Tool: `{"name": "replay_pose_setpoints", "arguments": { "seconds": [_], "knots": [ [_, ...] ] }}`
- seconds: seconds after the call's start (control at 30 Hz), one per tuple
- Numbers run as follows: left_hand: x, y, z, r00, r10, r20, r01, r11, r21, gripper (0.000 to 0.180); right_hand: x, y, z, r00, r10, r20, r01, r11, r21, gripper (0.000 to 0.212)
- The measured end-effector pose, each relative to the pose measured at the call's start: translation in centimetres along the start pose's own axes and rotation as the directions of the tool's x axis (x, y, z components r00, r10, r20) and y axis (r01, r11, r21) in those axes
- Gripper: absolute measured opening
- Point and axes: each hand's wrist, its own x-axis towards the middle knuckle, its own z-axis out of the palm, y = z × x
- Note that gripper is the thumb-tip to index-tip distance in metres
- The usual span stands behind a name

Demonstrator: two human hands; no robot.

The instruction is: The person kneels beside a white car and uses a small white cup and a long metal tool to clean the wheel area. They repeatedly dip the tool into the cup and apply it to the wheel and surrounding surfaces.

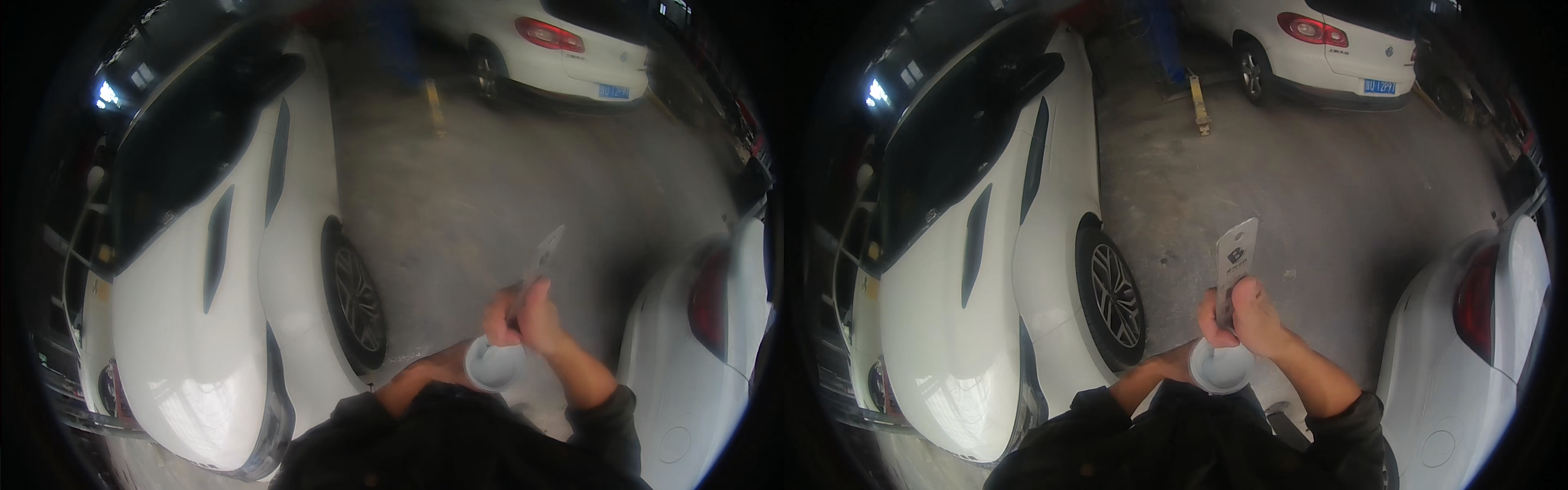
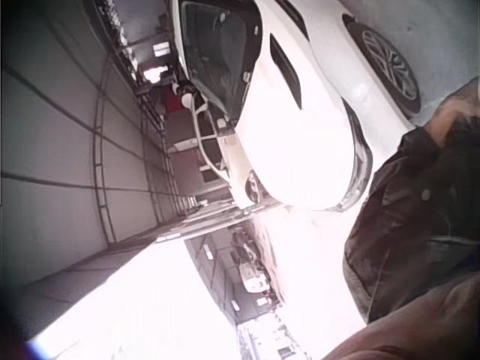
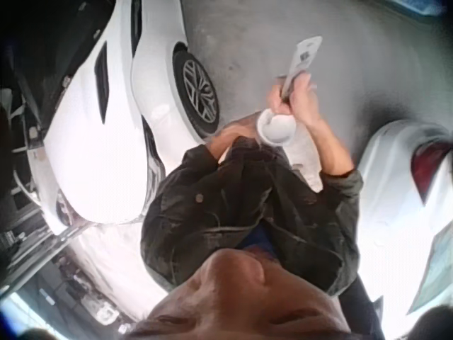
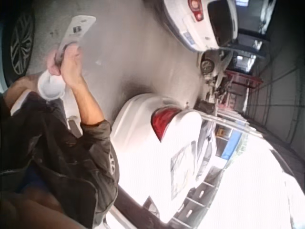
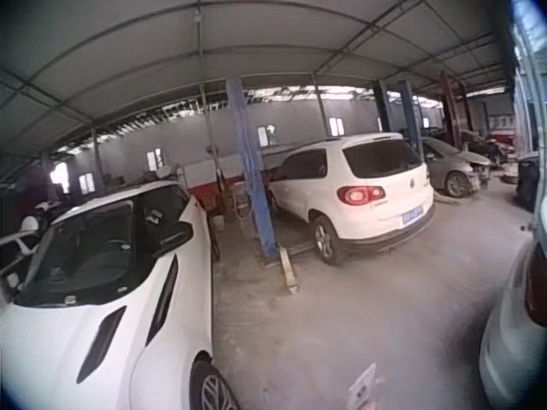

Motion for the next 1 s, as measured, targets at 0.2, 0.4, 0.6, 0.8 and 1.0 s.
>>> {"name": "replay_pose_setpoints", "arguments": {
  "seconds": [0.2,0.4,0.6,0.8,1.0],
  "knots": [
    [8.8,-3.8,-7.1,0.729,-0.006,-0.684,-0.139,0.978,-0.156,0.051,9.5,2.6,-5.4,0.876,-0.217,-0.43,0.21,0.976,-0.064,0.076],
    [15.0,-1.9,-13.6,0.436,0.157,-0.886,-0.13,0.985,0.111,0.062,22.0,1.9,-7.3,0.679,-0.127,-0.723,0.32,0.938,0.136,0.064],
    [16.3,0.4,-22.9,0.344,0.355,-0.87,-0.153,0.935,0.321,0.066,29.7,3.9,-12.2,0.961,-0.236,0.145,0.18,0.93,0.32,0.072],
    [12.9,-0.4,-26.2,0.631,0.25,-0.734,-0.236,0.964,0.125,0.075,38.7,3.6,-13.0,0.722,-0.179,0.669,-0.139,0.909,0.394,0.079],
    [14.3,-1.3,-26.5,0.121,0.103,-0.987,-0.315,0.947,0.06,0.076,41.2,6.0,-11.9,0.697,-0.139,0.704,-0.032,0.974,0.224,0.074]
  ]
}}
